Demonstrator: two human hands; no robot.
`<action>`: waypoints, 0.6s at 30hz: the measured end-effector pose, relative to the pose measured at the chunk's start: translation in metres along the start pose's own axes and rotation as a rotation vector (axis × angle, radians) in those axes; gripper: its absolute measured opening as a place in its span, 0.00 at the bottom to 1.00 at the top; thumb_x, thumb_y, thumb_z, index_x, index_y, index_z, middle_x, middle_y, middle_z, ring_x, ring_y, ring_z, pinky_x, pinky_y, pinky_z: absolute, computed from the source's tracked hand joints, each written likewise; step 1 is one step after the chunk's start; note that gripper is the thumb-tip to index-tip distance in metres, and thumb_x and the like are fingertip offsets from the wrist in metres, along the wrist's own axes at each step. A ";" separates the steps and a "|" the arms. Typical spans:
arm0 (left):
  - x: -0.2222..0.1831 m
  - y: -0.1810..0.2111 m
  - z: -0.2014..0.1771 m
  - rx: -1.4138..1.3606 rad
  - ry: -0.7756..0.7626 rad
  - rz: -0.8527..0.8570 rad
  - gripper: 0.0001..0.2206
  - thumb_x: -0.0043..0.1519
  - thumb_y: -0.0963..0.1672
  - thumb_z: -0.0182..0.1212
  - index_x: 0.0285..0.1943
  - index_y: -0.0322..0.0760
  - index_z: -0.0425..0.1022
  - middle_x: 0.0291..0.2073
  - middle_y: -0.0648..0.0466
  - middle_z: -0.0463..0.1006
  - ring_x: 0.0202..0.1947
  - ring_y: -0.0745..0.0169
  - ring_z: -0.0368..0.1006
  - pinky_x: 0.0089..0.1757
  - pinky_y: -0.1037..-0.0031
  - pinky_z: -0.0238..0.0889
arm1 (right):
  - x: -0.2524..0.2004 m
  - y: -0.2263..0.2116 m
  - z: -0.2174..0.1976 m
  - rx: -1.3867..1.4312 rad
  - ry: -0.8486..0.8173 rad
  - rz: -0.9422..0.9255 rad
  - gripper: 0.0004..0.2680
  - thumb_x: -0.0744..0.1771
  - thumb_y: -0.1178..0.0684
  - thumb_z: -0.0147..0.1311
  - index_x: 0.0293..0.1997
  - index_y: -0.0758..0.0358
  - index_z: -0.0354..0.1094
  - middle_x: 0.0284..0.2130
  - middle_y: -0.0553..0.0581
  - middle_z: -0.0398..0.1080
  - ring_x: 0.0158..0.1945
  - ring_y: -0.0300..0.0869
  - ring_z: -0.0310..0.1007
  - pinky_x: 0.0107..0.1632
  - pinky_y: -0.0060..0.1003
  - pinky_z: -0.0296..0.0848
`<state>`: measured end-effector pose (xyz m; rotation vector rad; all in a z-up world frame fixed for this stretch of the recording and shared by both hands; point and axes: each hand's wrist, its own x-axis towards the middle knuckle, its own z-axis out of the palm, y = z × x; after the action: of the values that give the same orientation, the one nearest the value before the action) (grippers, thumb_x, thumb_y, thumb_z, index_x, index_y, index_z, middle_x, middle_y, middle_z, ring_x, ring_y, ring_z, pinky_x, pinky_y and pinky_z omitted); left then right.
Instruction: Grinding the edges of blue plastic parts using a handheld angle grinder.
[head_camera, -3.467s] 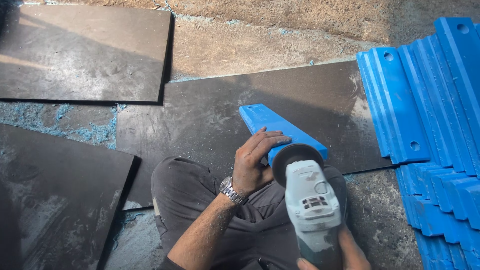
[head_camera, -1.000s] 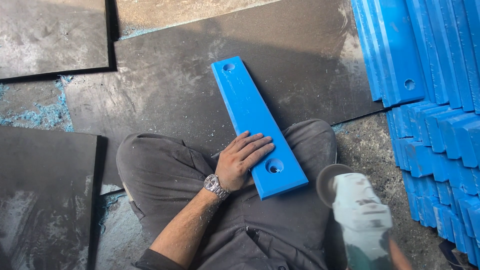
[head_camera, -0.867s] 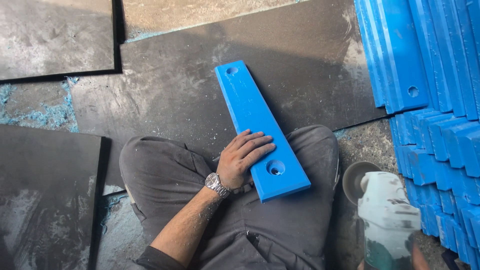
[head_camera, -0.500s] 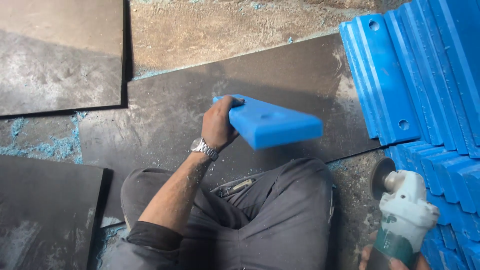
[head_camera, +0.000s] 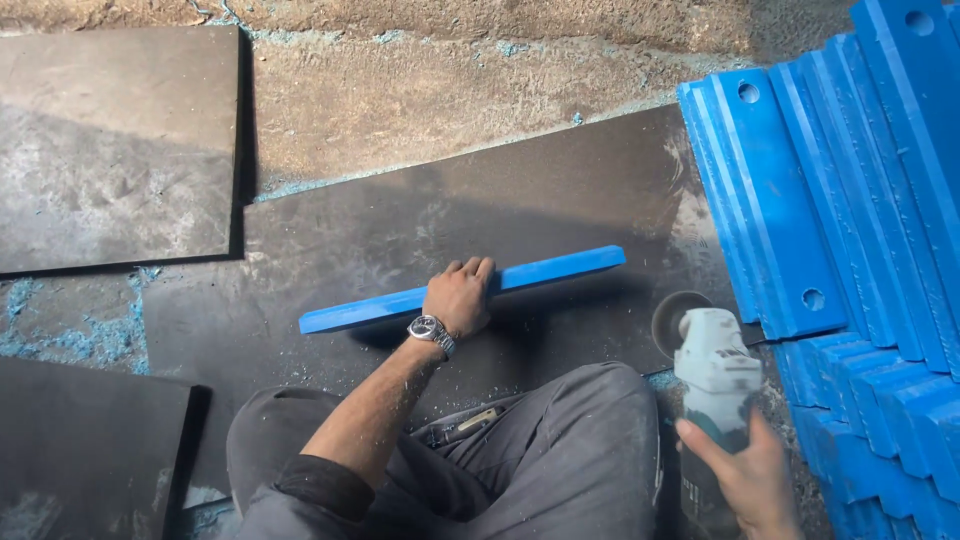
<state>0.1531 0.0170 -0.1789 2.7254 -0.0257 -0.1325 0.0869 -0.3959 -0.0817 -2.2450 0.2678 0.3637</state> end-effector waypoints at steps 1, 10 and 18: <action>-0.001 0.001 0.005 0.009 -0.051 -0.010 0.21 0.51 0.43 0.68 0.52 0.40 0.68 0.46 0.50 0.77 0.47 0.44 0.75 0.43 0.56 0.72 | 0.008 -0.011 0.008 0.039 0.010 0.078 0.24 0.58 0.53 0.68 0.60 0.67 0.69 0.43 0.63 0.79 0.44 0.45 0.78 0.50 0.40 0.73; -0.001 0.003 0.044 0.030 -0.058 -0.022 0.26 0.48 0.42 0.69 0.57 0.39 0.68 0.48 0.49 0.76 0.49 0.45 0.74 0.47 0.56 0.69 | 0.069 -0.043 0.041 0.145 0.011 0.145 0.22 0.59 0.52 0.69 0.57 0.67 0.70 0.44 0.58 0.77 0.46 0.42 0.77 0.49 0.38 0.74; -0.045 -0.072 0.011 0.068 -0.155 -0.127 0.19 0.54 0.48 0.69 0.51 0.41 0.69 0.45 0.49 0.77 0.48 0.44 0.75 0.47 0.54 0.68 | 0.094 -0.034 0.055 0.050 -0.040 0.016 0.23 0.58 0.52 0.71 0.56 0.67 0.70 0.44 0.57 0.77 0.47 0.40 0.76 0.50 0.37 0.73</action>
<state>0.1068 0.0804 -0.2135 2.7773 0.1009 -0.3863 0.1759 -0.3389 -0.1246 -2.1852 0.2713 0.4055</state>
